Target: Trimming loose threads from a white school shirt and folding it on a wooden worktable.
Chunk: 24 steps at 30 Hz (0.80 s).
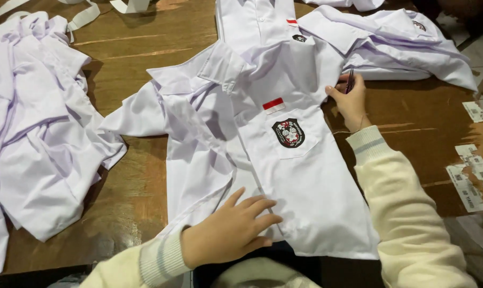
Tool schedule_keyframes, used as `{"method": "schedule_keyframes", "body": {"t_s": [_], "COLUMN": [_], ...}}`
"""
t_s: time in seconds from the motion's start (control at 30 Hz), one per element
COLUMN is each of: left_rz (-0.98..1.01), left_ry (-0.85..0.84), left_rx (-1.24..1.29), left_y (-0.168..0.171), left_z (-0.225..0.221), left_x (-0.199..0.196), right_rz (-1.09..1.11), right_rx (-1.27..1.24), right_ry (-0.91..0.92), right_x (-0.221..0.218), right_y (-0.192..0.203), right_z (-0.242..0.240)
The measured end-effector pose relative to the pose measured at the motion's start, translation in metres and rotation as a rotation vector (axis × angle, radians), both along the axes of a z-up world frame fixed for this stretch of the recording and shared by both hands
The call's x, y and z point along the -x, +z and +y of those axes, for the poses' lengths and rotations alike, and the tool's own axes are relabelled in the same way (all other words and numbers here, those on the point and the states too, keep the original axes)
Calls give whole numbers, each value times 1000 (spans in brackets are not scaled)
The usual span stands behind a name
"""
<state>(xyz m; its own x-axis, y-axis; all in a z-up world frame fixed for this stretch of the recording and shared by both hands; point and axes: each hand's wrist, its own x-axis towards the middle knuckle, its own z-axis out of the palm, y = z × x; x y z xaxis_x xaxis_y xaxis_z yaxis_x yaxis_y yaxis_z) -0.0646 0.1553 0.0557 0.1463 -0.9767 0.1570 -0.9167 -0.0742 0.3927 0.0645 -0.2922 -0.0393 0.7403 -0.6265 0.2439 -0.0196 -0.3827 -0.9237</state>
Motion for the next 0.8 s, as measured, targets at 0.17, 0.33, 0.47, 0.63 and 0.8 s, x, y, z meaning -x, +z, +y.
{"method": "schedule_keyframes", "body": {"t_s": [0.17,0.33,0.47,0.63,0.8], "left_rz": [128,116,302,545,243], "left_ry": [293,751,1098,1274,1003], "left_rx": [-41,-4,-342,-401,247], "left_y": [10,-30,-52,-42,-56], "left_z": [85,159,186,189,183], "left_x": [4,18,42,68,90], "right_rz": [459,773,776,639,221], "right_rx": [439,666,689,789,875], "right_ry": [-72,-81,-66,6,335], "right_x": [57,91,102,132,172], "right_y": [43,32,45,90,121], "right_z": [-1,-6,13,89,181]}}
